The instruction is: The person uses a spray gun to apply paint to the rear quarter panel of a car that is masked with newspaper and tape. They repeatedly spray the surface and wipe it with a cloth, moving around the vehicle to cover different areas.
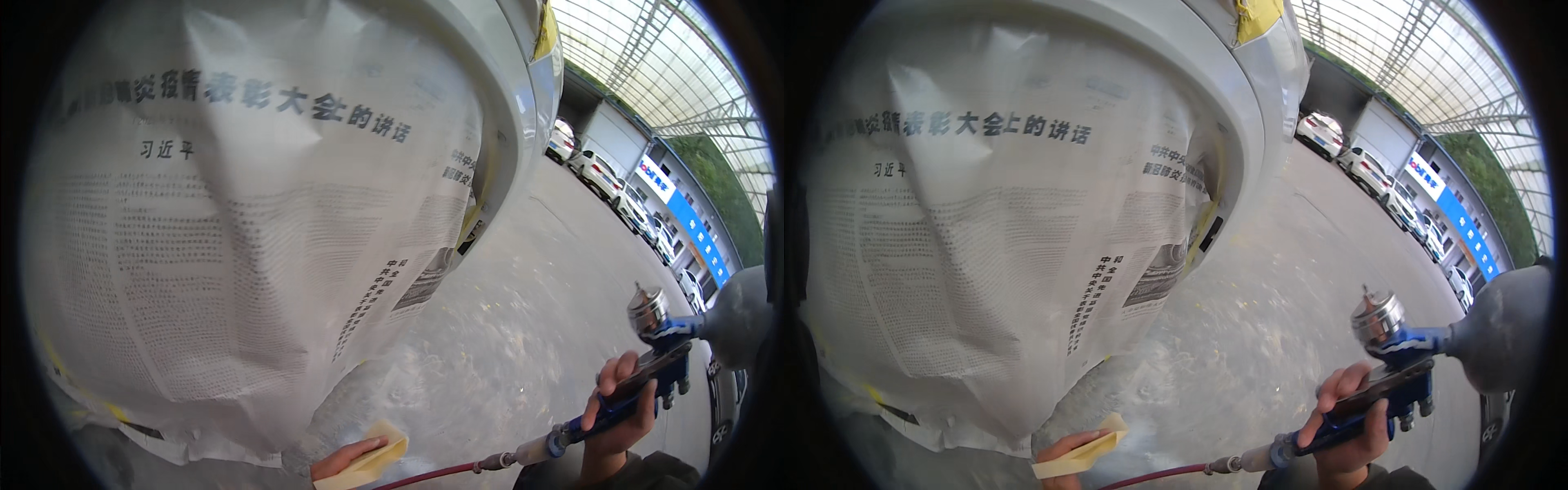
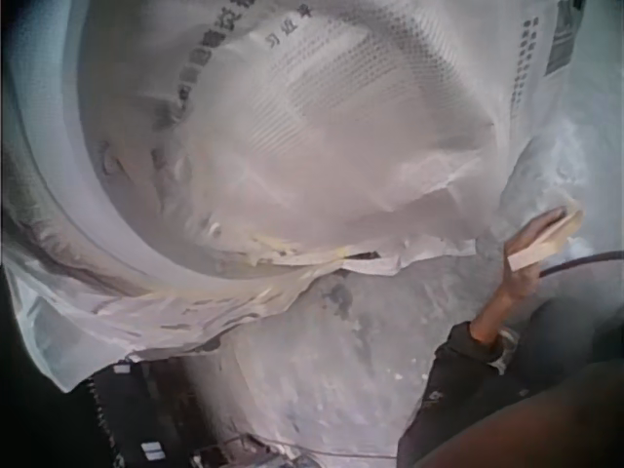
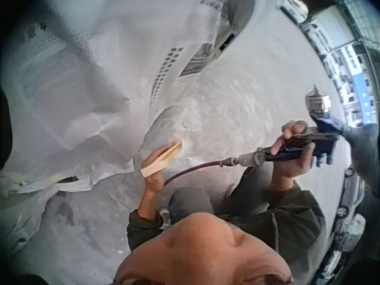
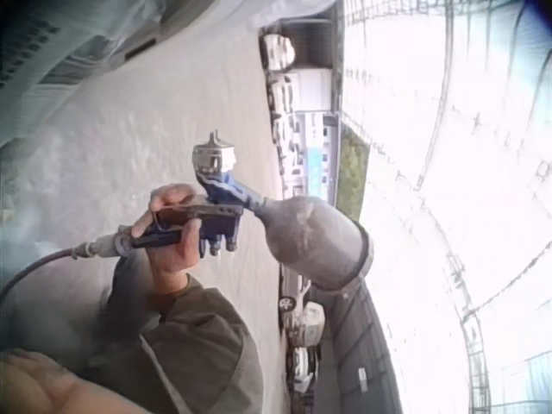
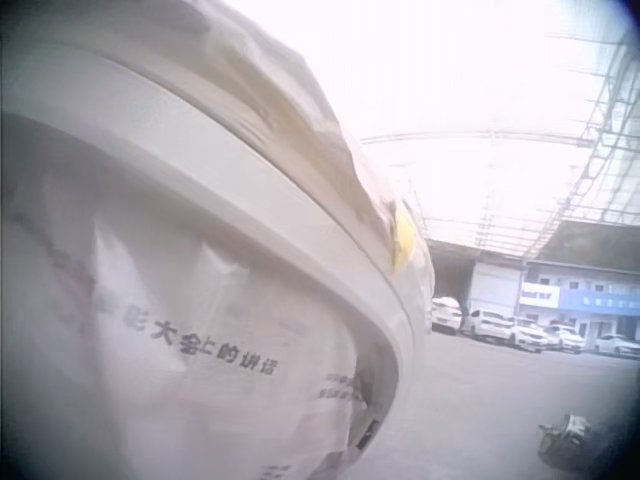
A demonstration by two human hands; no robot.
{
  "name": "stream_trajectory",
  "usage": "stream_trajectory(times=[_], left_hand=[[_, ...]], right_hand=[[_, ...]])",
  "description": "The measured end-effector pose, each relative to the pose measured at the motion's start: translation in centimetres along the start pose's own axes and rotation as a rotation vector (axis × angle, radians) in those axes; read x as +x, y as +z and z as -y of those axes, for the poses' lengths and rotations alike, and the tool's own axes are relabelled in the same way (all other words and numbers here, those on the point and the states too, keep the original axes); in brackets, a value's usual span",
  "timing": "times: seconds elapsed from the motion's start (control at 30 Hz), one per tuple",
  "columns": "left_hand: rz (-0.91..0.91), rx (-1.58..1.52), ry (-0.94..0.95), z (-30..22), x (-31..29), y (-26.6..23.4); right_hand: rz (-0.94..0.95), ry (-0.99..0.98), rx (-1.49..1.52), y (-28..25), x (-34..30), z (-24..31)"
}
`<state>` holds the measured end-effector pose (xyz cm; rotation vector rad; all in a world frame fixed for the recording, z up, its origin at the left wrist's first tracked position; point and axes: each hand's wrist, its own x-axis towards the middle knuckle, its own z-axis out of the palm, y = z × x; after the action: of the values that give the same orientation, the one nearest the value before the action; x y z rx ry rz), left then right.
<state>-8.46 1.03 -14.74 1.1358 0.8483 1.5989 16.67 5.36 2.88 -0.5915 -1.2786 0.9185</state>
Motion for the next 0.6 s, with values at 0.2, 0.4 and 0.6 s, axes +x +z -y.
stream_trajectory(times=[0.2,0.4,0.6], left_hand=[[0.026,-0.064,0.042,2.8,-0.3,-1.3],[-0.031,-0.219,0.012,5.7,-0.6,0.1],[-0.009,-0.258,-0.026,7.2,-0.2,2.0]], right_hand=[[-0.070,-0.054,-0.069,1.0,-0.9,-0.5],[-0.233,-0.097,-0.236,-0.5,-1.2,-2.0],[-0.281,-0.058,-0.253,-3.2,-1.8,-2.6]])
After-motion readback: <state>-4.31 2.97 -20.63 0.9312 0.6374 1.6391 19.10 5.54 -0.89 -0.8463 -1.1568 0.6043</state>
